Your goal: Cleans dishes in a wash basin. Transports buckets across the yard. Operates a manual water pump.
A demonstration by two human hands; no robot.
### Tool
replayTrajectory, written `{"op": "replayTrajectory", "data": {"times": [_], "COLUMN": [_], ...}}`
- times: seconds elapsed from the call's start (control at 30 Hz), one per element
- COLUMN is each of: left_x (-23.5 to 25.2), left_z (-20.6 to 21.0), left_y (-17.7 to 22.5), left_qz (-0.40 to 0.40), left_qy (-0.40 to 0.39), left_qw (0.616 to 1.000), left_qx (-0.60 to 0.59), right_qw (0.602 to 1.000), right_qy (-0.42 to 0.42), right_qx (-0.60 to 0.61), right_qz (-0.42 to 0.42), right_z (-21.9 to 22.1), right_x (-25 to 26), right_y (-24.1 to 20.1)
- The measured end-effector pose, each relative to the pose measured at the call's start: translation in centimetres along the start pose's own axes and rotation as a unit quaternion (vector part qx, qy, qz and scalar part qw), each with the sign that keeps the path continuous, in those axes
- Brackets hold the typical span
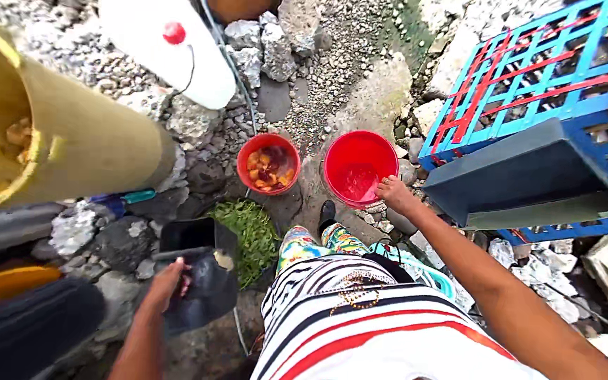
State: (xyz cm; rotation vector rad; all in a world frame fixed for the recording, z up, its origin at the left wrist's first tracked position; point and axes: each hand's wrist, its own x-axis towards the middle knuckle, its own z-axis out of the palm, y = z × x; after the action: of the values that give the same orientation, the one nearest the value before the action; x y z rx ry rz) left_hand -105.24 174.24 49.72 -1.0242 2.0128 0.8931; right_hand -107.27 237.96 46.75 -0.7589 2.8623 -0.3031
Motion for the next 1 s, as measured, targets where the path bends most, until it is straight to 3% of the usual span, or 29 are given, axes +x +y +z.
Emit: {"op": "replayTrajectory", "data": {"times": [0.07, 0.2, 0.37, 0.6, 0.63, 0.67, 0.7, 0.73, 0.77, 0.8, 0.83, 0.9, 0.93, 0.97, 1.0], "left_x": [-1.5, -2.8, -4.0, 5.9, 6.8, 7.8, 9.0, 10.4, 11.7, 12.9, 14.2, 17.8, 19.8, 21.6, 23.3], "left_z": [-0.3, 1.7, 9.0, 20.0, 21.7, 23.5, 25.0, 26.3, 27.5, 28.8, 30.2, 32.7, 33.9, 35.0, 36.1], "left_y": [8.9, 24.4, 40.8, 61.2, 64.2, 66.9, 69.6, 72.2, 74.9, 77.5, 80.0, 84.3, 86.2, 88.0, 89.7], "left_qz": [0.030, 0.113, 0.224, 0.328, 0.329, 0.330, 0.330, 0.333, 0.333, 0.327, 0.318, 0.302, 0.295, 0.281, 0.262], "left_qy": [-0.019, -0.029, -0.015, -0.045, -0.057, -0.069, -0.080, -0.090, -0.101, -0.112, -0.121, -0.134, -0.137, -0.140, -0.144], "left_qw": [0.996, 0.979, 0.952, 0.922, 0.922, 0.923, 0.922, 0.920, 0.919, 0.919, 0.920, 0.922, 0.923, 0.926, 0.930], "left_qx": [0.078, 0.167, 0.209, 0.201, 0.194, 0.188, 0.188, 0.186, 0.187, 0.191, 0.194, 0.203, 0.208, 0.212, 0.213], "right_qw": [0.998, 0.964, 0.900, 0.789, 0.789, 0.814, 0.845, 0.771, 0.687, 0.640, 0.642, 0.709, 0.764, 0.830, 0.804], "right_qy": [-0.035, -0.192, -0.318, -0.300, -0.253, -0.151, -0.014, -0.180, -0.276, -0.264, -0.152, 0.114, 0.210, 0.220, 0.311], "right_qx": [0.021, 0.076, 0.093, 0.154, 0.143, 0.101, 0.036, 0.172, 0.283, 0.351, 0.365, 0.288, 0.197, 0.104, 0.053], "right_qz": [0.050, 0.165, 0.285, 0.514, 0.541, 0.551, 0.534, 0.586, 0.609, 0.631, 0.657, 0.633, 0.578, 0.501, 0.504], "right_z": [-0.8, -2.3, -1.9, 0.3, 0.3, -1.0, -4.5, -16.7, -29.1, -39.1, -45.6, -49.5, -48.9, -48.2, -46.2], "right_x": [-1.1, -2.0, -2.2, -2.8, -3.0, -2.4, 0.6, 8.7, 17.3, 24.4, 29.4, 33.6, 32.5, 28.7, 25.9], "right_y": [3.5, 10.1, 17.6, 28.0, 28.4, 27.8, 26.8, 27.0, 27.7, 28.3, 28.8, 32.3, 37.3, 45.1, 53.0]}}
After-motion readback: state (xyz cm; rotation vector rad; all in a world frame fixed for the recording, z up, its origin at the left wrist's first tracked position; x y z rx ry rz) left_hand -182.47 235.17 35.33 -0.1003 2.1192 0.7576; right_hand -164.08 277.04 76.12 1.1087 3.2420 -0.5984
